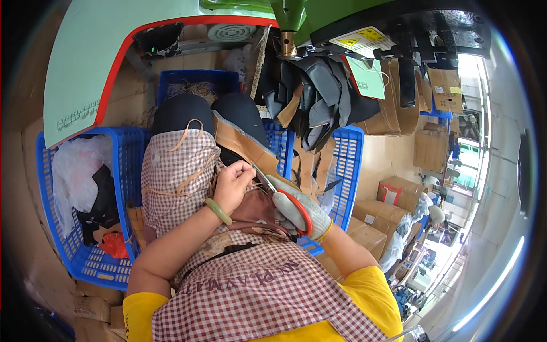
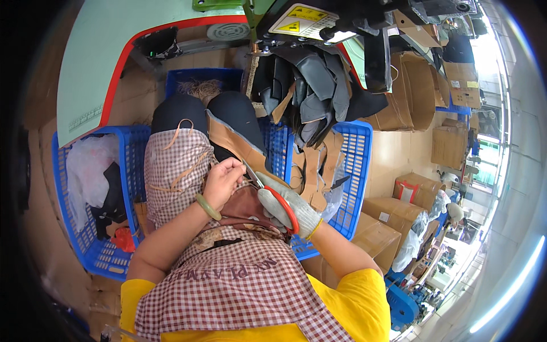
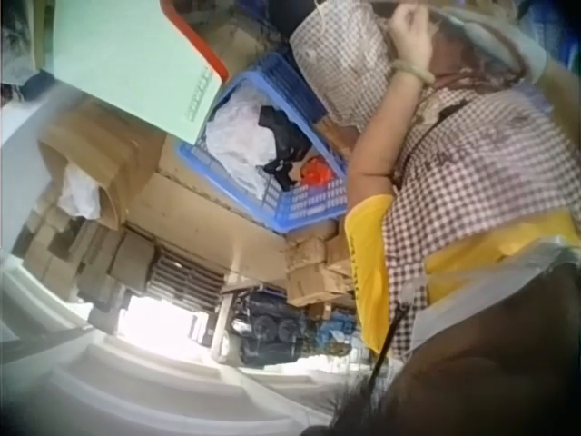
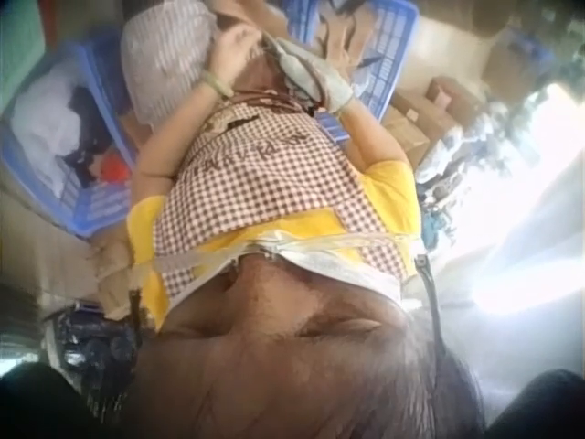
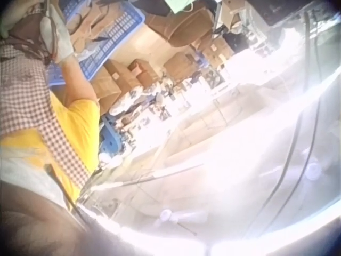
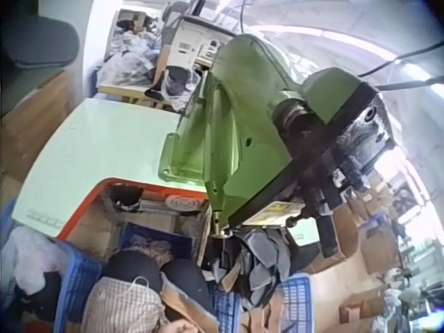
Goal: Using scissors to trim excess material from shoe upper components at a manufacturing workstation.
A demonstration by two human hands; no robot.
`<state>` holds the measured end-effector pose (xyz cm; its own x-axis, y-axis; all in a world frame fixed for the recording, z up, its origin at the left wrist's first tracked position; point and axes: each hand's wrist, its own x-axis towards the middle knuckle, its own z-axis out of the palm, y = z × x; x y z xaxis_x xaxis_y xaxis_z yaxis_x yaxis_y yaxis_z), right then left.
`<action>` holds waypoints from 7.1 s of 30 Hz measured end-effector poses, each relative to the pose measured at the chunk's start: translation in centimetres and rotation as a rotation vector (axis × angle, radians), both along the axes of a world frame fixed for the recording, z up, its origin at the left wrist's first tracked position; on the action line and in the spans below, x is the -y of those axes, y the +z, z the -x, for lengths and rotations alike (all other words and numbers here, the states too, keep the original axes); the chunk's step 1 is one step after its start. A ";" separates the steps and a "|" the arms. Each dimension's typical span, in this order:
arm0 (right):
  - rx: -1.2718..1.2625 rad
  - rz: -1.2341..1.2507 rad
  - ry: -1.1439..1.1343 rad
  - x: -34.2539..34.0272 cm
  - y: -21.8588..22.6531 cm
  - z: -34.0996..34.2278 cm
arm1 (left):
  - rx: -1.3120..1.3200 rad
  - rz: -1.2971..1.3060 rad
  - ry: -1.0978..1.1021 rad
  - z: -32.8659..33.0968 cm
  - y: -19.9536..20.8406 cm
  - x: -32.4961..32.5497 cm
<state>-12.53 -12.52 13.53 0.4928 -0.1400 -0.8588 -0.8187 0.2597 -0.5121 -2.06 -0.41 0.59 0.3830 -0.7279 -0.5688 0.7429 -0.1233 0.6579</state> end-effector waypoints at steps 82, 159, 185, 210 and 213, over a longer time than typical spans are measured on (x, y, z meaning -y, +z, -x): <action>-0.038 -0.662 -0.113 8.1 -7.6 -2.8 | 0.014 0.295 -0.225 -1.7 5.7 -3.7; -0.086 0.584 -0.519 13.8 -12.1 28.9 | 1.178 -1.548 -0.002 -11.0 -19.4 -42.2; 0.699 0.523 0.104 -0.7 -3.9 -4.3 | 2.282 0.330 -0.026 -9.0 4.8 -5.2; 0.255 0.806 0.140 3.7 -4.8 -3.4 | 1.585 0.147 -0.090 -2.0 -1.1 -0.4; 0.238 0.809 -0.015 3.5 -1.7 -1.9 | 1.689 0.171 -0.059 -1.7 -1.2 -0.3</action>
<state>-10.66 -16.06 11.86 0.6411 -0.6756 -0.3640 -0.6646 -0.2516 -0.7035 -0.34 -0.15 -0.62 0.4072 -0.7673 0.4954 -0.7504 0.0281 0.6603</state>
